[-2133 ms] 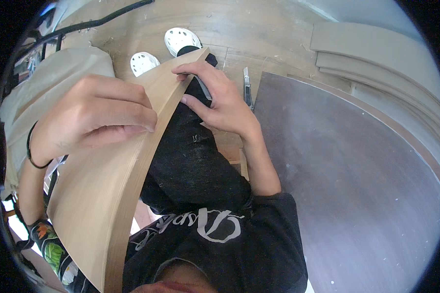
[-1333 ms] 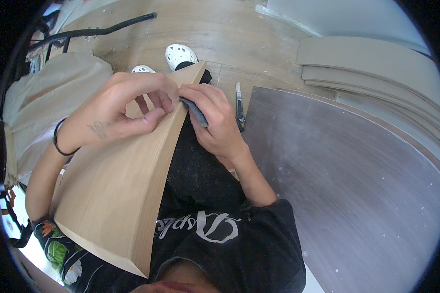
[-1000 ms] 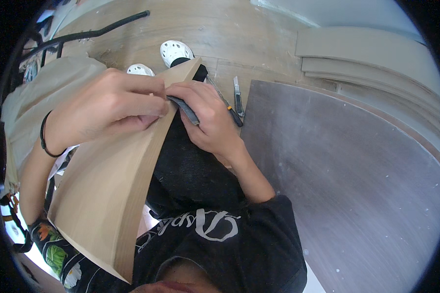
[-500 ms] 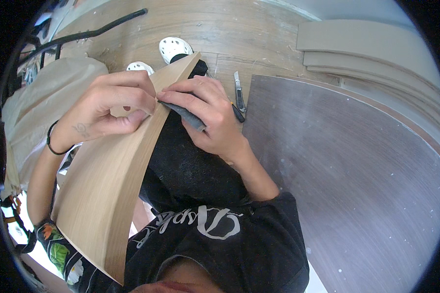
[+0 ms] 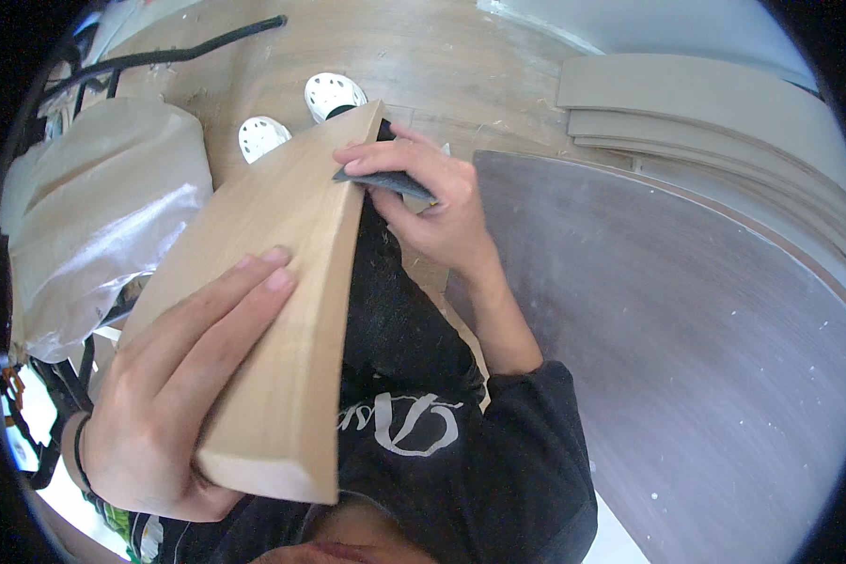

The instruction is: The person uses a metal file and sandpaper to shape and smooth the edges of a curved wooden piece. They repeatedly file the edges, then sand the surfaces and edges, rotating the piece to work on different sides.

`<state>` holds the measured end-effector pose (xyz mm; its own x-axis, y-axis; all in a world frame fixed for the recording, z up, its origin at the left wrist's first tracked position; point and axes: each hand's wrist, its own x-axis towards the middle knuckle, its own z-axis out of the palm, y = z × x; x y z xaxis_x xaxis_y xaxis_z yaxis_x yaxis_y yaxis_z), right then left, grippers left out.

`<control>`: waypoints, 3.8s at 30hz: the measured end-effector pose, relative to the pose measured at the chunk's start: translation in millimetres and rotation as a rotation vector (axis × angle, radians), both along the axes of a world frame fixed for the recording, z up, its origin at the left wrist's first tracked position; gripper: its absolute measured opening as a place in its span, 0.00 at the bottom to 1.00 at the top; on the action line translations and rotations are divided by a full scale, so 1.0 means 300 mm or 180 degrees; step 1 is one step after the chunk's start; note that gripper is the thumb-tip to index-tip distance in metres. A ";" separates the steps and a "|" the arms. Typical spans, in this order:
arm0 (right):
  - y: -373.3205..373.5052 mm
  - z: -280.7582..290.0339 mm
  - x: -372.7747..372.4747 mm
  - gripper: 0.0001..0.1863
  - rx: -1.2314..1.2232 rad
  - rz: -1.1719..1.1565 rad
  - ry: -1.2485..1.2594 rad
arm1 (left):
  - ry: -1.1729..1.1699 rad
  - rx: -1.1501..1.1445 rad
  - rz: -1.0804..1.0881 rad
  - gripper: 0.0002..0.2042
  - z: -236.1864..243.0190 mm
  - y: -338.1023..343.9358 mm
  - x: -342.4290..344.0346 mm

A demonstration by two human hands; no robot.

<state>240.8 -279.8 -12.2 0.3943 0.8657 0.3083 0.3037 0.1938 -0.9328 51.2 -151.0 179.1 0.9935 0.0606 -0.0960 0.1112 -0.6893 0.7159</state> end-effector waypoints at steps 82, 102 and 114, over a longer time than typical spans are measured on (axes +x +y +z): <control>-0.025 0.052 -0.017 0.20 0.0366 -0.0330 -0.0694 | -0.0115 -0.0006 -0.0446 0.36 -0.018 0.049 0.040; -0.065 -0.051 -0.049 0.09 0.0136 -0.1849 0.0204 | 0.0363 -0.1029 -0.0400 0.21 -0.296 0.201 0.148; -0.099 -0.044 -0.081 0.10 -0.0309 -0.1614 0.0768 | -0.0208 -0.1419 -0.0513 0.25 -0.279 0.172 0.163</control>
<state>216.4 -309.4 -25.4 0.8173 0.5697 0.0863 0.1125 -0.0108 -0.9936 100.1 -99.5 95.3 0.9917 -0.1277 -0.0146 -0.0270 -0.3182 0.9477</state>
